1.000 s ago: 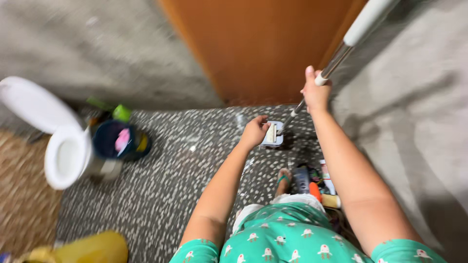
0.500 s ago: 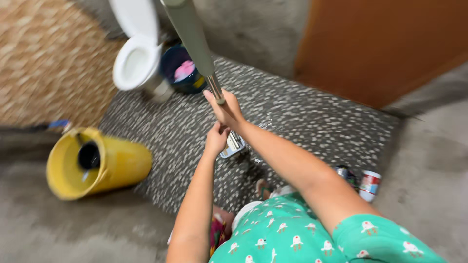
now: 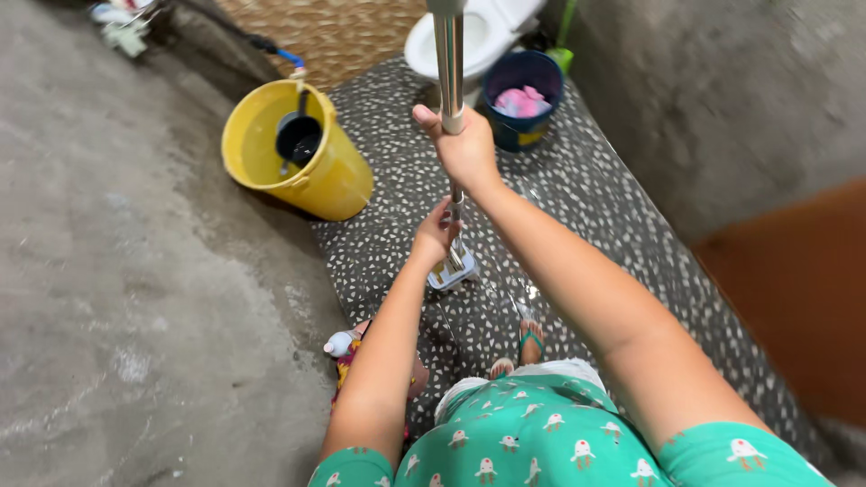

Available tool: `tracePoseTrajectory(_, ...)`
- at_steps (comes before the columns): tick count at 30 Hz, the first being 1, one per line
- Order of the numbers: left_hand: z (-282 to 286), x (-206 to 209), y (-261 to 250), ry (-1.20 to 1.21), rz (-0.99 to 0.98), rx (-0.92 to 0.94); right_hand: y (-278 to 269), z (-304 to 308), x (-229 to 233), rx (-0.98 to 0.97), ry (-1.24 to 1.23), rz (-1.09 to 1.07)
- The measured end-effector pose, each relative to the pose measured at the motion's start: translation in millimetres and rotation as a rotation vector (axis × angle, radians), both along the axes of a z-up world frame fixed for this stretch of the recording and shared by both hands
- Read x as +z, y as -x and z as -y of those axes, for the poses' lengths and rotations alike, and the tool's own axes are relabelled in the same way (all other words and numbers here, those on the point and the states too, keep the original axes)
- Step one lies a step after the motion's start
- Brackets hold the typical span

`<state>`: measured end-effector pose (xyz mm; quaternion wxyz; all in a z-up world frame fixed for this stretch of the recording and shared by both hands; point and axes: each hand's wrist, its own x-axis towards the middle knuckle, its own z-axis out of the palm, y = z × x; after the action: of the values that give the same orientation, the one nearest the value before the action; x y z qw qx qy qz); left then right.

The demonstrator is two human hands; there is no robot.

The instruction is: The person assembles a mop by inserting a long pole into a mop head and tightening the connection by hand.

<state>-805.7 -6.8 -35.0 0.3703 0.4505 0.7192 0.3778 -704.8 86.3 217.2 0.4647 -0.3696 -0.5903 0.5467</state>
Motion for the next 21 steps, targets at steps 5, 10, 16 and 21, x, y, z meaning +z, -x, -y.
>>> tracePoseTrajectory(5, -40, 17, 19, -0.120, -0.078, 0.068, 38, -30, 19, 0.232, 0.021, -0.218)
tracePoseTrajectory(10, -77, 28, 41, -0.212, -0.066, 0.082, 38, -26, -31, 0.228, -0.350, -0.032)
tracePoseTrajectory(16, -90, 66, 69, -0.502, 1.070, 0.059, 38, -69, -16, 0.098, -0.416, -0.080)
tracePoseTrajectory(21, -79, 97, 104, -0.383, 0.229, -0.054, 0, -123, 37, -0.023, -0.468, -0.366)
